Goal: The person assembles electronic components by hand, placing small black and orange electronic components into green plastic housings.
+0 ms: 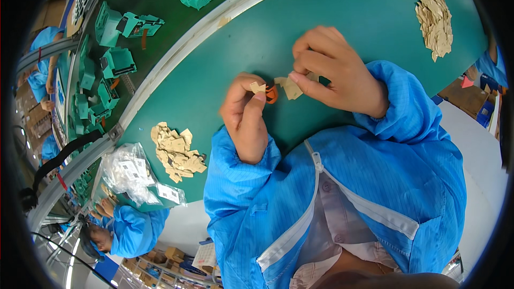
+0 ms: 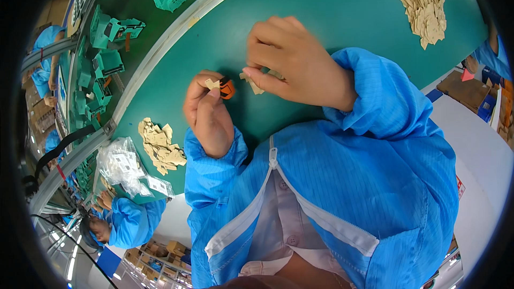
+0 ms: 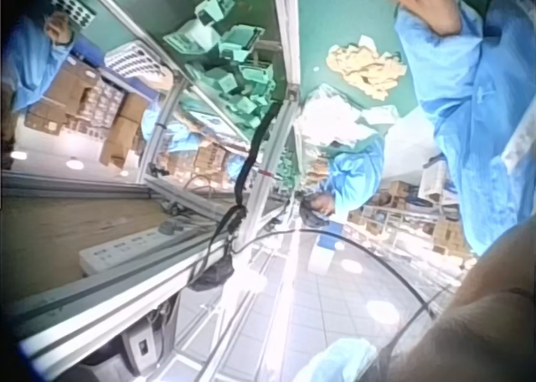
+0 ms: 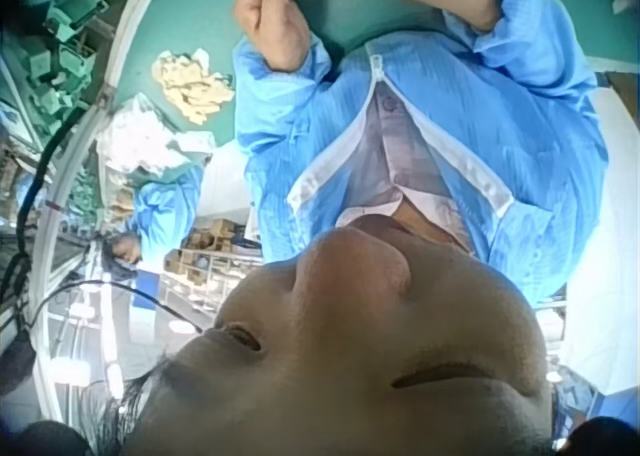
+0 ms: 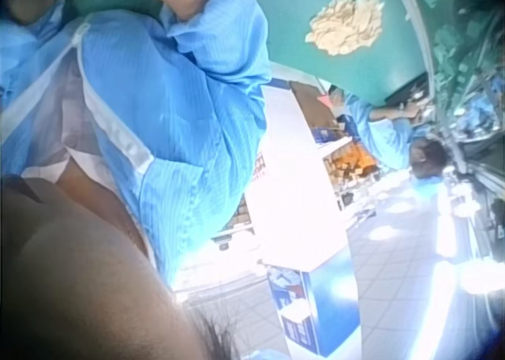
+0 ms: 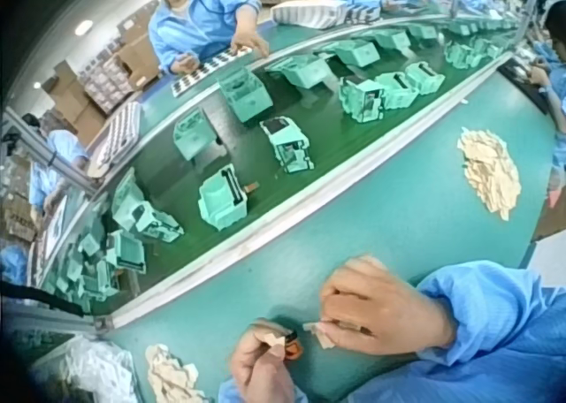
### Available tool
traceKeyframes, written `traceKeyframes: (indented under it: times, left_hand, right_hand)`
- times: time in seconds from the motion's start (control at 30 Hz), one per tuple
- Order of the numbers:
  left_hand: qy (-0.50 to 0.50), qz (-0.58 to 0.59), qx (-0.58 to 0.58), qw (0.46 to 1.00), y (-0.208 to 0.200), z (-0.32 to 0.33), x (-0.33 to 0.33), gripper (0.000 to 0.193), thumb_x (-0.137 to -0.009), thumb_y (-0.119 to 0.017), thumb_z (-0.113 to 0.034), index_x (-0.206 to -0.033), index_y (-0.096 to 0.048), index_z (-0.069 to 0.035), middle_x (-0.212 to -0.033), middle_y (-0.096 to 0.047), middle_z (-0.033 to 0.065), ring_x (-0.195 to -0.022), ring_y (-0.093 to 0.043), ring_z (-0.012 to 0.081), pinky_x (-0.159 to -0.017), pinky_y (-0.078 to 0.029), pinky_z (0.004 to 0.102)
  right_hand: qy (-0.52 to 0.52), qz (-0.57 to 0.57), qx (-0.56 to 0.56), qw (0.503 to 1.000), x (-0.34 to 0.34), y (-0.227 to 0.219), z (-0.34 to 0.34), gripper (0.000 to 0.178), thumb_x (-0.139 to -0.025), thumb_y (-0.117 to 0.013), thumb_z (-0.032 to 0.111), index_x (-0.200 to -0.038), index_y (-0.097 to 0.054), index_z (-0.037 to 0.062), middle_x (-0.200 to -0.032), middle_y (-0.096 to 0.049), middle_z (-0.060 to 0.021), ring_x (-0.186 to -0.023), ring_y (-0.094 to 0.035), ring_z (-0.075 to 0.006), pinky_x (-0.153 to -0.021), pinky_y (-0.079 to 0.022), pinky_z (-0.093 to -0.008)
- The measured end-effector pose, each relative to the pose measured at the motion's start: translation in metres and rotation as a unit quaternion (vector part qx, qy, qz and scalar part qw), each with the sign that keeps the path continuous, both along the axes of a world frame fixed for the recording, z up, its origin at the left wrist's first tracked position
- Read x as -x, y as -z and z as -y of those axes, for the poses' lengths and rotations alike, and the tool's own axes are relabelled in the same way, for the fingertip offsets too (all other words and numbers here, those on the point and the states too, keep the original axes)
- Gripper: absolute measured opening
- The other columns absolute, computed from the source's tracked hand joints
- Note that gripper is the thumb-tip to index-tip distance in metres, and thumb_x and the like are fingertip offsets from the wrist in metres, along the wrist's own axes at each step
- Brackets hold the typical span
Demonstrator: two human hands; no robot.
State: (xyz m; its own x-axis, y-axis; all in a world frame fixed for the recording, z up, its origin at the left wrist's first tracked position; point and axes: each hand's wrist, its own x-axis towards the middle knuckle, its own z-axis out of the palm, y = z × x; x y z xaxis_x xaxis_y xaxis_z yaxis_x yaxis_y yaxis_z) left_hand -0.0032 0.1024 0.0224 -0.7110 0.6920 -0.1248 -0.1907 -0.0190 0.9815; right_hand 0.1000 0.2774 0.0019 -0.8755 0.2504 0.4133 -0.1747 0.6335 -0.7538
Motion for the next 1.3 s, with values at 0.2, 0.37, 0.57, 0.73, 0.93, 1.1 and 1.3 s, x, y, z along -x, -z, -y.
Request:
traceKeyframes:
  times: [0.2, 0.37, 0.57, 0.73, 0.93, 1.1, 1.3]
  left_hand:
    - [0.071, -0.012, 0.027, 0.997, 0.006, -0.001, -0.001, 0.006, -0.084, -0.054, 0.005, -0.084, -0.055, -0.001, -0.082, -0.052, 0.0032, -0.073, -0.049, 0.0117, -0.067, -0.038, 0.0248]
    - [0.112, -0.074, 0.076, 0.988, 0.009, 0.000, -0.002, 0.008, -0.078, -0.060, 0.004, -0.080, -0.056, -0.002, -0.077, -0.050, 0.0033, -0.071, -0.047, 0.0122, -0.066, -0.038, 0.0254]
    - [0.125, -0.160, 0.089, 0.975, 0.009, -0.004, -0.006, 0.013, -0.074, -0.066, 0.005, -0.083, -0.062, -0.002, -0.076, -0.053, 0.0050, -0.073, -0.050, 0.0143, -0.068, -0.040, 0.0270]
    - [0.095, -0.077, 0.056, 0.991, 0.000, -0.010, -0.005, 0.016, -0.077, -0.068, 0.008, -0.092, -0.067, 0.000, -0.086, -0.060, 0.0070, -0.082, -0.057, 0.0155, -0.078, -0.044, 0.0276]
    - [0.061, -0.029, 0.018, 0.998, 0.006, -0.010, -0.009, 0.018, -0.082, -0.067, 0.011, -0.098, -0.067, 0.003, -0.100, -0.062, 0.0091, -0.093, -0.058, 0.0157, -0.086, -0.046, 0.0284]
    - [0.043, -0.028, 0.020, 0.998, 0.008, -0.009, -0.012, 0.015, -0.088, -0.063, 0.008, -0.101, -0.066, 0.002, -0.105, -0.061, 0.0076, -0.091, -0.056, 0.0125, -0.081, -0.045, 0.0260]
    - [-0.006, -0.022, 0.000, 1.000, 0.008, -0.016, -0.014, 0.017, -0.086, -0.065, 0.011, -0.102, -0.066, 0.004, -0.103, -0.063, 0.0098, -0.098, -0.058, 0.0167, -0.089, -0.046, 0.0291]
  right_hand:
    - [-0.052, 0.014, 0.166, 0.985, 0.001, -0.002, 0.005, 0.018, -0.084, -0.068, 0.009, -0.100, -0.061, 0.0044, -0.092, -0.059, -0.0073, -0.087, -0.057, -0.0235, -0.078, -0.044, -0.0352]
    - [-0.101, 0.032, 0.290, 0.951, -0.002, 0.000, 0.010, 0.017, -0.089, -0.066, 0.007, -0.105, -0.062, 0.0027, -0.094, -0.060, -0.0067, -0.088, -0.057, -0.0173, -0.077, -0.046, -0.0311]
    - [-0.144, 0.088, 0.331, 0.928, -0.004, -0.003, 0.007, 0.018, -0.090, -0.066, 0.007, -0.107, -0.061, 0.0024, -0.091, -0.059, -0.0044, -0.085, -0.056, -0.0137, -0.077, -0.046, -0.0290]
    - [-0.093, 0.055, 0.444, 0.889, -0.005, 0.002, 0.004, 0.012, -0.097, -0.060, 0.010, -0.105, -0.060, 0.0017, -0.092, -0.062, -0.0029, -0.086, -0.059, -0.0100, -0.076, -0.048, -0.0260]
    - [-0.046, 0.037, 0.498, 0.865, -0.005, 0.004, 0.006, 0.012, -0.099, -0.060, 0.011, -0.106, -0.060, 0.0017, -0.093, -0.063, -0.0028, -0.088, -0.060, -0.0089, -0.077, -0.049, -0.0252]
    - [-0.025, 0.015, 0.481, 0.876, -0.004, 0.007, 0.011, 0.014, -0.097, -0.062, 0.011, -0.108, -0.060, 0.0016, -0.094, -0.063, -0.0029, -0.089, -0.060, -0.0090, -0.078, -0.050, -0.0255]
    - [0.023, 0.020, 0.306, 0.951, -0.002, 0.001, 0.007, 0.018, -0.091, -0.066, 0.007, -0.108, -0.062, 0.0042, -0.093, -0.061, -0.0058, -0.086, -0.061, -0.0185, -0.080, -0.049, -0.0314]
